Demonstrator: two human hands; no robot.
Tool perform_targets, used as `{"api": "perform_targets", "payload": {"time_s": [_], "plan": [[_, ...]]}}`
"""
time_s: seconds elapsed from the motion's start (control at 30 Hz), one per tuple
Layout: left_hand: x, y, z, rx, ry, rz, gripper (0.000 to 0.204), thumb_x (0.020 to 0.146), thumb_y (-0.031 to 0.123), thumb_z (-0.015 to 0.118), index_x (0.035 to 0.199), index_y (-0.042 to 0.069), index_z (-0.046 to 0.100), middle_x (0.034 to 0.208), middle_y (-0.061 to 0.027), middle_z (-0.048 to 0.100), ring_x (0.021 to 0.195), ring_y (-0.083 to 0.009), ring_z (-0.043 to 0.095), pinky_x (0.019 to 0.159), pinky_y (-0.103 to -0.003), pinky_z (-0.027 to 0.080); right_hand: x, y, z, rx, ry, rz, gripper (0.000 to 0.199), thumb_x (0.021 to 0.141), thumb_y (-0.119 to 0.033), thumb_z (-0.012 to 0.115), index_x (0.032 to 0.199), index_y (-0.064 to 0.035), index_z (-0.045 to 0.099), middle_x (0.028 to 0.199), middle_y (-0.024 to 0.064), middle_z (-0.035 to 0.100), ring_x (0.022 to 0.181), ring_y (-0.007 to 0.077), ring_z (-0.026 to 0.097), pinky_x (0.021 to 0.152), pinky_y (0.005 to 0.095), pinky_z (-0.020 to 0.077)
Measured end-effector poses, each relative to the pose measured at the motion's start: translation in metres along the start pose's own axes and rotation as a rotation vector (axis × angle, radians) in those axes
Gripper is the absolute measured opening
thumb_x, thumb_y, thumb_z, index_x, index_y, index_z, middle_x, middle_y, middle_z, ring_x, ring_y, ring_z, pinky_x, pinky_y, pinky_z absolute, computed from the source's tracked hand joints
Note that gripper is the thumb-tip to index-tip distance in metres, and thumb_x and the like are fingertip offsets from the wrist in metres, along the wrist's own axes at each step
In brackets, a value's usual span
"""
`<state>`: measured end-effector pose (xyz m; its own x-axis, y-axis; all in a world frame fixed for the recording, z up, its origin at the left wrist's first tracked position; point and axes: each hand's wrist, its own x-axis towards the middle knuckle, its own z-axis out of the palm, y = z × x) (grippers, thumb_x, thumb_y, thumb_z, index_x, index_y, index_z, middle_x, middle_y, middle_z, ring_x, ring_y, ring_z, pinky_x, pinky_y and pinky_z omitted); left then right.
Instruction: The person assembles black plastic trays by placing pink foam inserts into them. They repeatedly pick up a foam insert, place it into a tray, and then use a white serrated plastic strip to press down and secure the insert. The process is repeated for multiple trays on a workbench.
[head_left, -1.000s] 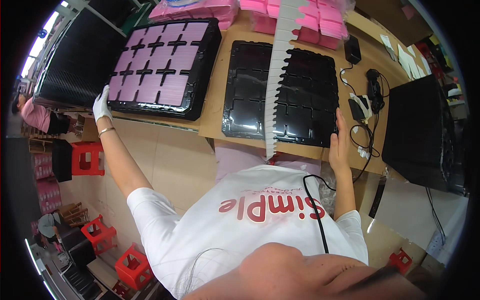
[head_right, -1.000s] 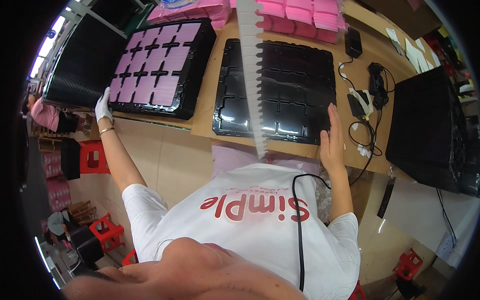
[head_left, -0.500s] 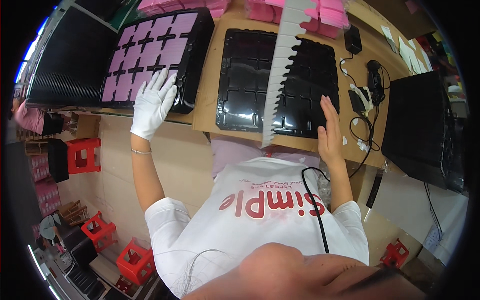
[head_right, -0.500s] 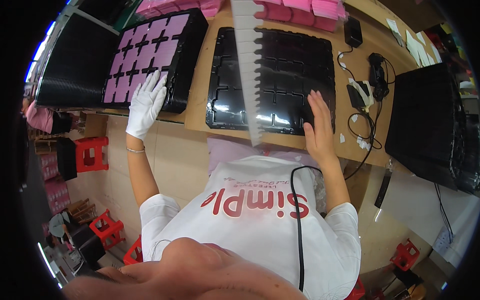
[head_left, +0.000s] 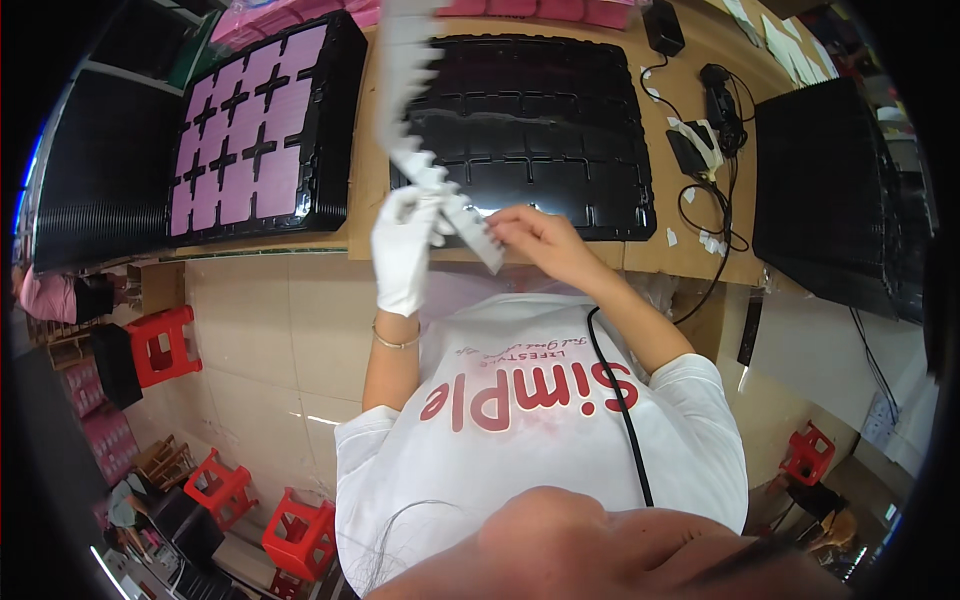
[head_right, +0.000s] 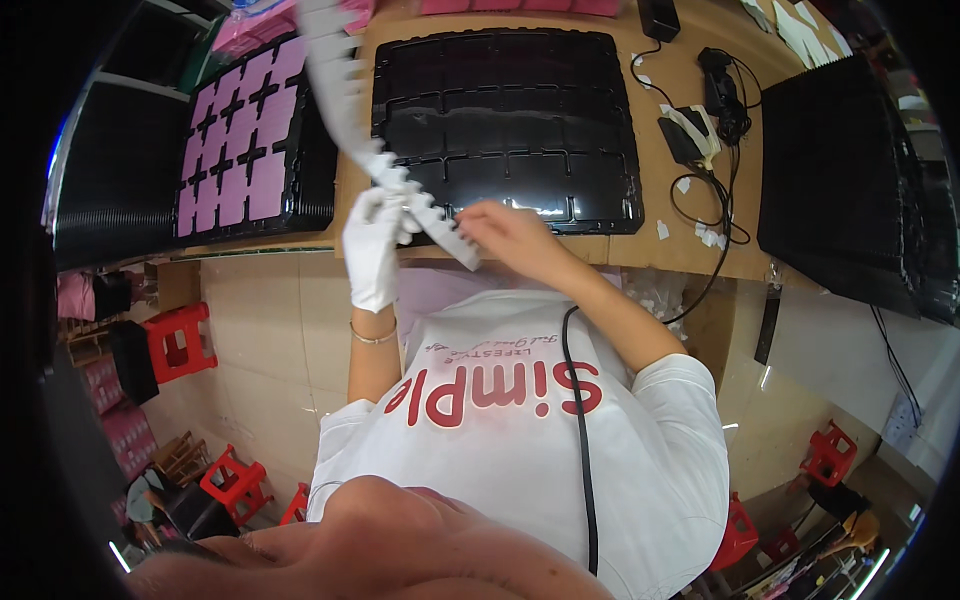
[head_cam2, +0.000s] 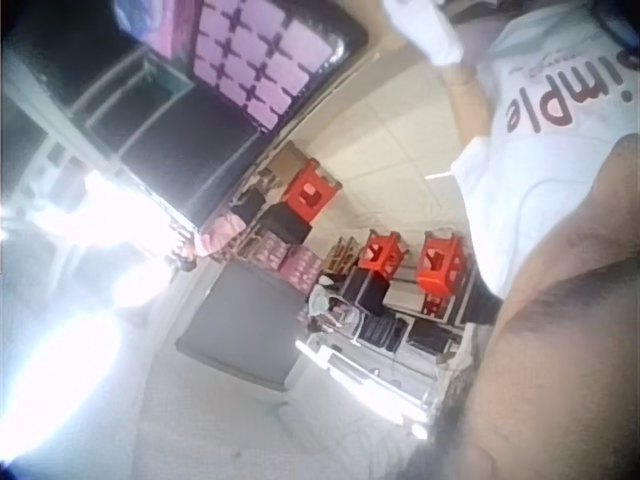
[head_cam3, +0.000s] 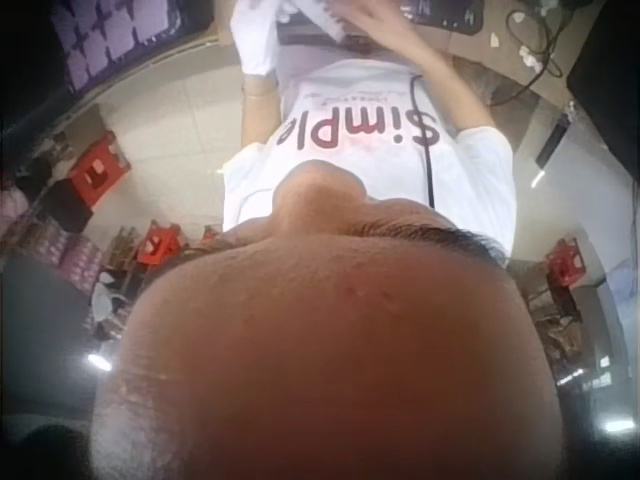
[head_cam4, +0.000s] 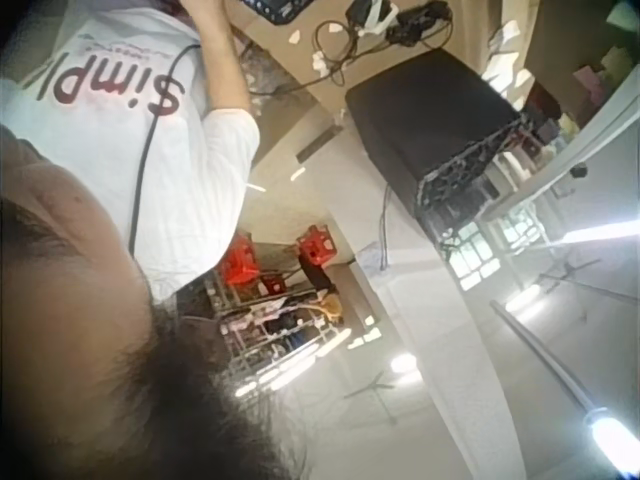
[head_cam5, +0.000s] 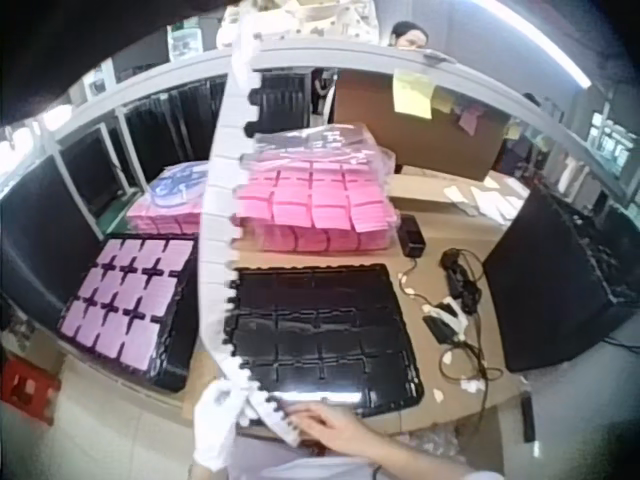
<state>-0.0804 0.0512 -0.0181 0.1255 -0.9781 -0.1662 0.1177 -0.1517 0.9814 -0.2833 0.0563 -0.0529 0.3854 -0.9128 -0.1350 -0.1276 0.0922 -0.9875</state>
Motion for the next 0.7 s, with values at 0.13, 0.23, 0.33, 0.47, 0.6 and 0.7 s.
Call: {"api": "perform_targets", "payload": {"time_s": [0.13,0.23,0.33,0.47,0.6,0.7], "plan": [[0.009,-0.006,-0.018,-0.146,0.093,0.02,0.016,0.096,0.017,0.059,0.101,0.002,0.061,0.077,-0.0024,0.065,0.058,-0.0025,0.052,0.052,-0.015,0.037,-0.003,-0.008,0.017,-0.152,-0.045,-0.083,0.023,0.084,-0.016,0.072,0.101,-0.0021,0.066,0.086,0.0047,0.067,0.075,0.0096,0.059,0.067,0.0239,0.0457],[0.006,-0.004,-0.023,-0.113,0.003,-0.044,0.019,0.095,0.021,0.061,0.098,0.002,0.062,0.073,-0.0007,0.063,0.056,-0.0018,0.049,0.05,-0.015,0.034,0.003,-0.013,0.023,-0.028,-0.031,0.026,0.017,0.081,-0.013,0.074,0.093,-0.003,0.068,0.08,-0.0002,0.065,0.063,0.0034,0.049,0.056,0.0196,0.039],[0.006,0.007,-0.016,0.01,0.027,-0.113,0.022,0.092,0.024,0.066,0.094,0.002,0.064,0.072,0.0015,0.061,0.054,-0.0012,0.044,0.049,-0.015,0.032,0.009,-0.017,0.026,-0.096,0.05,0.01,0.012,0.081,-0.01,0.073,0.088,-0.003,0.068,0.076,-0.0017,0.063,0.059,0.0029,0.046,0.054,0.0201,0.0387],[0.019,0.018,-0.014,-0.313,-0.036,-0.138,0.021,0.09,0.022,0.07,0.092,0.001,0.065,0.071,0.0014,0.06,0.053,-0.0015,0.041,0.049,-0.015,0.031,0.016,-0.015,0.032,-0.19,0.165,-0.198,0.009,0.08,-0.007,0.073,0.086,-0.0033,0.068,0.074,-0.0012,0.061,0.061,0.0043,0.047,0.054,0.021,0.04],[0.042,0.011,-0.02,-0.172,-0.039,-0.117,0.015,0.092,0.017,0.066,0.093,0.001,0.065,0.067,0.0037,0.054,0.053,-0.0006,0.037,0.048,-0.017,0.026,0.019,-0.023,0.029,-0.156,0.082,-0.095,0.007,0.08,-0.005,0.072,0.086,-0.0038,0.068,0.076,0.0013,0.062,0.063,0.006,0.05,0.057,0.0211,0.0419],[0.047,0.008,-0.019,-0.145,0.04,-0.058,0.016,0.093,0.017,0.065,0.092,0.001,0.064,0.068,0.0034,0.055,0.055,-0.0011,0.041,0.05,-0.017,0.029,0.022,-0.025,0.032,-0.206,0.195,-0.245,0.009,0.077,-0.003,0.073,0.086,-0.0047,0.069,0.078,0.0028,0.063,0.064,0.0114,0.054,0.06,0.0227,0.044]]}}
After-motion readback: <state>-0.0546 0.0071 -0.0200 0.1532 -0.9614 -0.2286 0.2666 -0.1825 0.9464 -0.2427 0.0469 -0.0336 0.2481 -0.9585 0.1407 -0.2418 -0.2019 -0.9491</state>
